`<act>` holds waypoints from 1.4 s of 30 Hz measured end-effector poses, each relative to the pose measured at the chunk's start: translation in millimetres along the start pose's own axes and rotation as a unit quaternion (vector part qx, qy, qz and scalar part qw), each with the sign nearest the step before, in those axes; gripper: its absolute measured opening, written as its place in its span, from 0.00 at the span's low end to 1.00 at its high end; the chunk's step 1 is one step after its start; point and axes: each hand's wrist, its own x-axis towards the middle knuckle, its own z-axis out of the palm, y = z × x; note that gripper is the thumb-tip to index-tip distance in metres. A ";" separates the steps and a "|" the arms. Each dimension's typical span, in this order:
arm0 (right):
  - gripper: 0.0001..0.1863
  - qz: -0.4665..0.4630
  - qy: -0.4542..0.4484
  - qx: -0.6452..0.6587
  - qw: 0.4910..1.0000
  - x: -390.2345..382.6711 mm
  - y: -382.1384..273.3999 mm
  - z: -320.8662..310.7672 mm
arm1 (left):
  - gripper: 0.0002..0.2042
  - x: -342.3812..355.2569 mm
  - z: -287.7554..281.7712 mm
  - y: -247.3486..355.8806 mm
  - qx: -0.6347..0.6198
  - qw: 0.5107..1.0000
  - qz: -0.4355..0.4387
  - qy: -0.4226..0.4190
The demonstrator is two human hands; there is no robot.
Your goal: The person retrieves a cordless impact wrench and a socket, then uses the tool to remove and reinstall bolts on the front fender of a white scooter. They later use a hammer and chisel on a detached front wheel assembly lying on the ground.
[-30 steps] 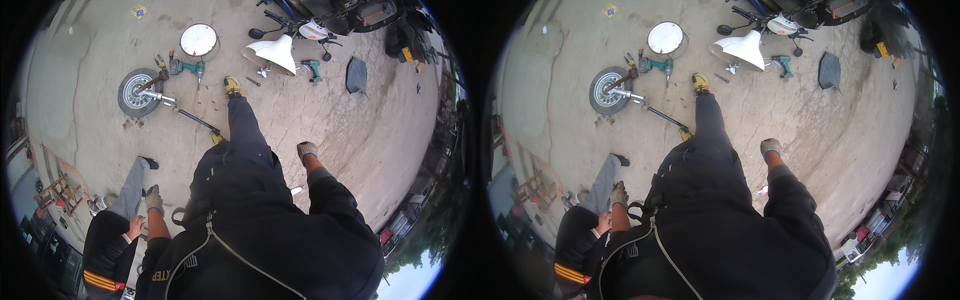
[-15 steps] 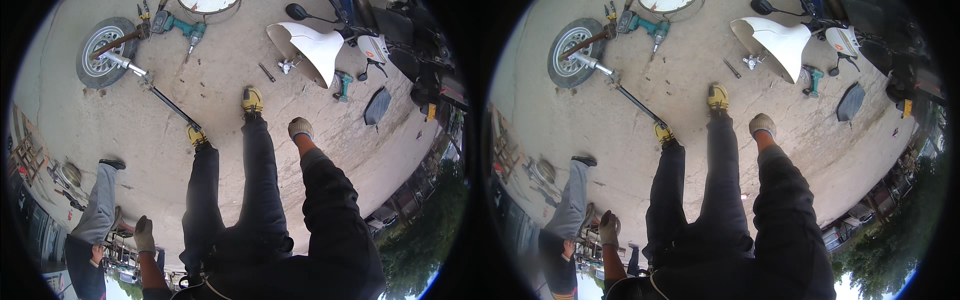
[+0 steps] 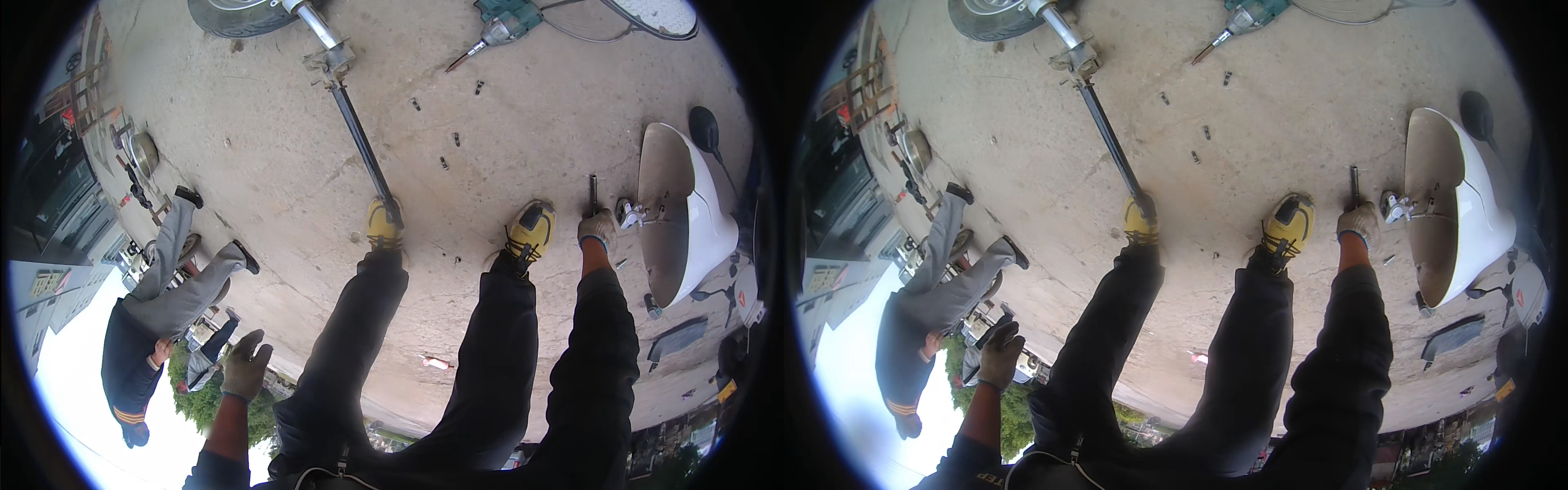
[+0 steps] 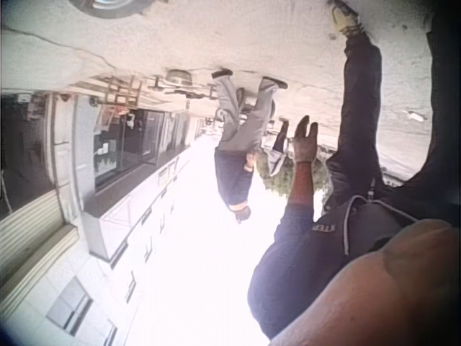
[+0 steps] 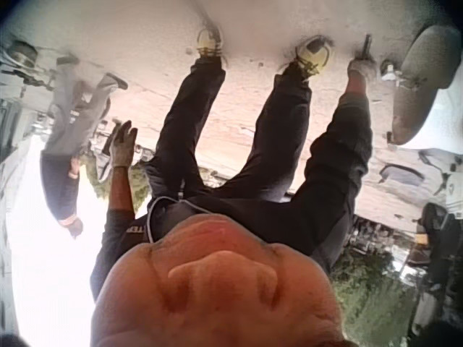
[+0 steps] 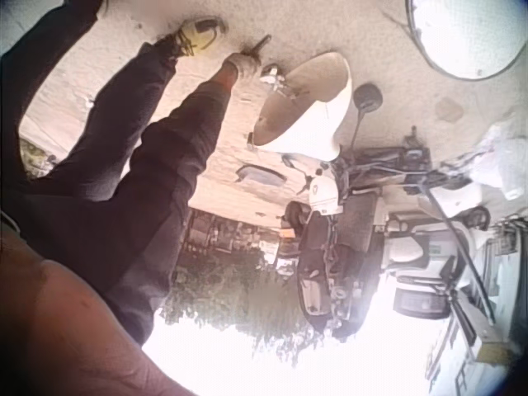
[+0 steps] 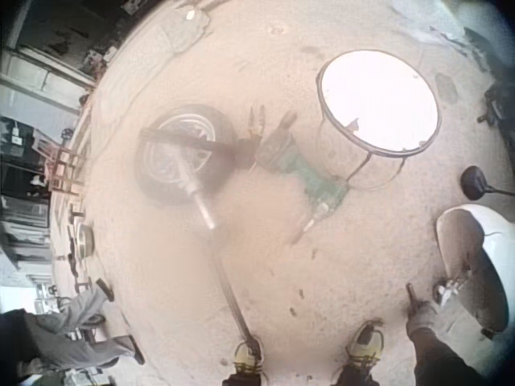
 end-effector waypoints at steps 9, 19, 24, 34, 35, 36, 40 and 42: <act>0.22 -0.108 -0.311 0.229 0.916 -194.2 -72.3 -76.6 | 0.24 -42.5 -16.8 30.3 -0.108 0.992 0.063 -0.025; 0.20 -0.647 -0.418 0.129 0.624 -641.7 -102.1 -264.8 | 0.28 -146.5 -83.0 -12.1 -0.172 0.957 0.215 -0.095; 0.24 -0.506 -0.272 0.047 0.817 -539.9 -70.5 -261.5 | 0.22 -137.4 -100.3 -107.9 -0.484 0.871 0.062 -0.063; 0.22 -0.175 -0.082 0.160 0.968 -516.8 -104.3 -370.7 | 0.18 -99.4 -20.1 -413.0 -0.361 0.924 -0.090 -0.092; 0.22 -0.192 -0.081 0.156 0.966 -539.5 -124.3 -378.5 | 0.18 -99.1 -14.9 -425.7 -0.497 0.839 -0.197 -0.100; 0.22 -0.207 -0.079 0.153 0.963 -562.2 -142.8 -386.0 | 0.17 -98.6 -13.9 -434.7 -0.628 0.710 -0.306 -0.084; 0.21 -0.260 -0.073 0.137 0.953 -629.6 -204.2 -401.5 | 0.16 -91.2 -34.9 -435.4 -0.787 0.492 -0.370 -0.032; 0.21 -0.275 -0.068 0.125 0.951 -646.3 -228.4 -407.0 | 0.17 -83.4 -51.6 -425.1 -0.835 0.450 -0.315 -0.026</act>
